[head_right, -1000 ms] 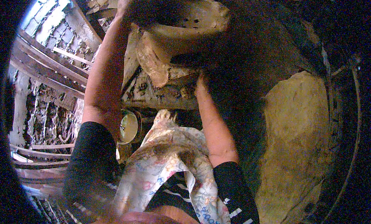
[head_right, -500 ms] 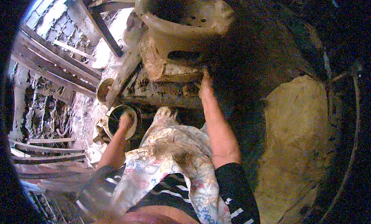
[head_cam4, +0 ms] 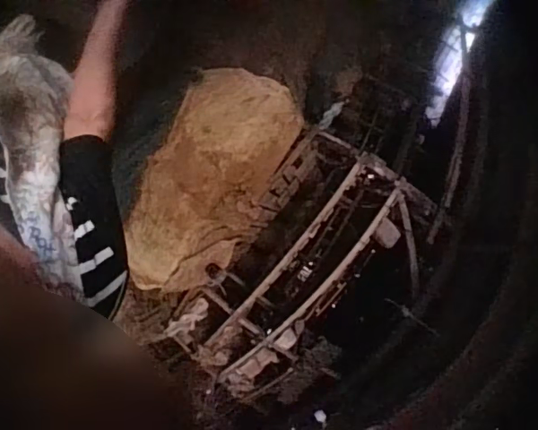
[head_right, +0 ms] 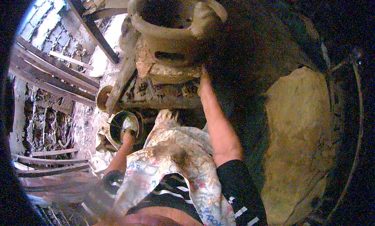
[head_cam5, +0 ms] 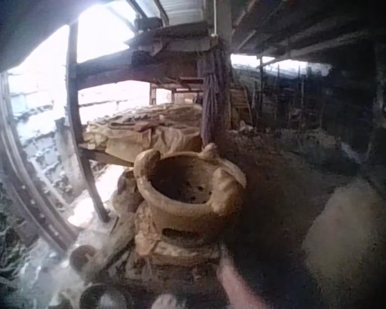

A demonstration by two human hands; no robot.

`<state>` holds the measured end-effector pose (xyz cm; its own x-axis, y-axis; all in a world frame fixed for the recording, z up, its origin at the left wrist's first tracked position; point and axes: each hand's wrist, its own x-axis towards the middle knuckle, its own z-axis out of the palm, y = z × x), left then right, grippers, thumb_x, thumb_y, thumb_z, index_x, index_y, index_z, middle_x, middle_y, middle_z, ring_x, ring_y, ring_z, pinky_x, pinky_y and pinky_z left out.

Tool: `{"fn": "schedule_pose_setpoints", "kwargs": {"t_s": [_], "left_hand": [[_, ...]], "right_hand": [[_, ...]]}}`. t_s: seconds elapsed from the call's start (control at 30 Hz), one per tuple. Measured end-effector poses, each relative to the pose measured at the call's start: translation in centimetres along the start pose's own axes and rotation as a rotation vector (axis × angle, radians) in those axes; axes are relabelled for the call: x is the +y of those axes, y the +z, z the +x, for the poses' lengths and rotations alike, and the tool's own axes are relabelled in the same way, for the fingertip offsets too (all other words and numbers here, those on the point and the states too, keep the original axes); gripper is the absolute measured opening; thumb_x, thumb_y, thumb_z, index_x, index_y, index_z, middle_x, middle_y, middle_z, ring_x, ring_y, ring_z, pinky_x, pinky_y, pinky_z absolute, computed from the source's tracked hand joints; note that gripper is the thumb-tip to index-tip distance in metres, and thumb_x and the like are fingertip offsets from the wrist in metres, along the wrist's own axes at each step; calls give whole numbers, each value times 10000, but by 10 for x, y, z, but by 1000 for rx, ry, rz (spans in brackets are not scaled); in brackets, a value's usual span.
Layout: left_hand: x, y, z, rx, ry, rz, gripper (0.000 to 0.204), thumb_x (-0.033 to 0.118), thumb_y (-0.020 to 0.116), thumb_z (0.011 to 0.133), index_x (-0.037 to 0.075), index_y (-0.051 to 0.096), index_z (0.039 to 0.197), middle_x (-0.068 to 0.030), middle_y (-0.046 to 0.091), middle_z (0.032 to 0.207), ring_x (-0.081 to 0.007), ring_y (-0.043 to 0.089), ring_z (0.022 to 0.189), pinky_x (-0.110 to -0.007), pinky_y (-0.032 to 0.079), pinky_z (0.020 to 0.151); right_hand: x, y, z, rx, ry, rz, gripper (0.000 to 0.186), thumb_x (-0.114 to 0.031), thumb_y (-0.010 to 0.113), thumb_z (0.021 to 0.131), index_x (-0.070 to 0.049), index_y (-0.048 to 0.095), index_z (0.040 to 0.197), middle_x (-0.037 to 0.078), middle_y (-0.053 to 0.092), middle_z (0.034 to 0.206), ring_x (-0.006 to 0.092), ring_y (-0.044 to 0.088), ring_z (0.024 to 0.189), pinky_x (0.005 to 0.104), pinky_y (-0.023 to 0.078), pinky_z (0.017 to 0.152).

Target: The person shapes a clay pot on a rotating pottery wheel using both hands. They repeatedly smooth the exterior and interior surfaces, refine the rim, and adjust the wall thickness while the wheel spins.

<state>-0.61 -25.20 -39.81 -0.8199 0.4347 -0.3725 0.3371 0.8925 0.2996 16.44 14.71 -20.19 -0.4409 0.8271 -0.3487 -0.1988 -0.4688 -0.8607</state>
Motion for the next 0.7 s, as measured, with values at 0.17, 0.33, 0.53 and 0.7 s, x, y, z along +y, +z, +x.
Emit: {"fn": "schedule_pose_setpoints", "kwargs": {"t_s": [0.17, 0.33, 0.53, 0.7], "left_hand": [[40, -79, -9, -63, 66, 197, 235, 218, 578, 757, 39, 647, 893, -209, 632, 887, -363, 615, 847, -451, 491, 734], [156, -197, -10, 210, 595, -629, 381, 252, 568, 816, 28, 507, 1119, -214, 528, 1106, -364, 501, 1039, -425, 392, 883], [304, -284, -56, 791, 1115, -183, 670, 399, 560, 832, -15, 344, 1313, -237, 396, 1311, -355, 358, 1244, -400, 260, 1049], [369, -301, -59, 776, 1011, -215, 739, 500, 572, 788, -36, 382, 1260, -234, 473, 1230, -364, 413, 1184, -442, 325, 980]], "right_hand": [[0, -11, -16, -76, 80, -24, 709, -560, 515, 802, -162, 315, 1355, 89, 362, 1343, 295, 382, 1187, 553, 288, 964], [-14, -15, 13, 20, 42, 38, 640, -531, 541, 795, -138, 402, 1280, 106, 411, 1298, 304, 422, 1144, 529, 378, 883], [3, -16, 17, 7, 12, -39, 603, -497, 536, 815, -125, 399, 1270, 104, 404, 1297, 302, 417, 1148, 527, 401, 842], [-3, -15, 19, -44, 13, 3, 688, -504, 582, 787, -127, 349, 1314, 114, 372, 1320, 327, 378, 1184, 550, 381, 866]]}}
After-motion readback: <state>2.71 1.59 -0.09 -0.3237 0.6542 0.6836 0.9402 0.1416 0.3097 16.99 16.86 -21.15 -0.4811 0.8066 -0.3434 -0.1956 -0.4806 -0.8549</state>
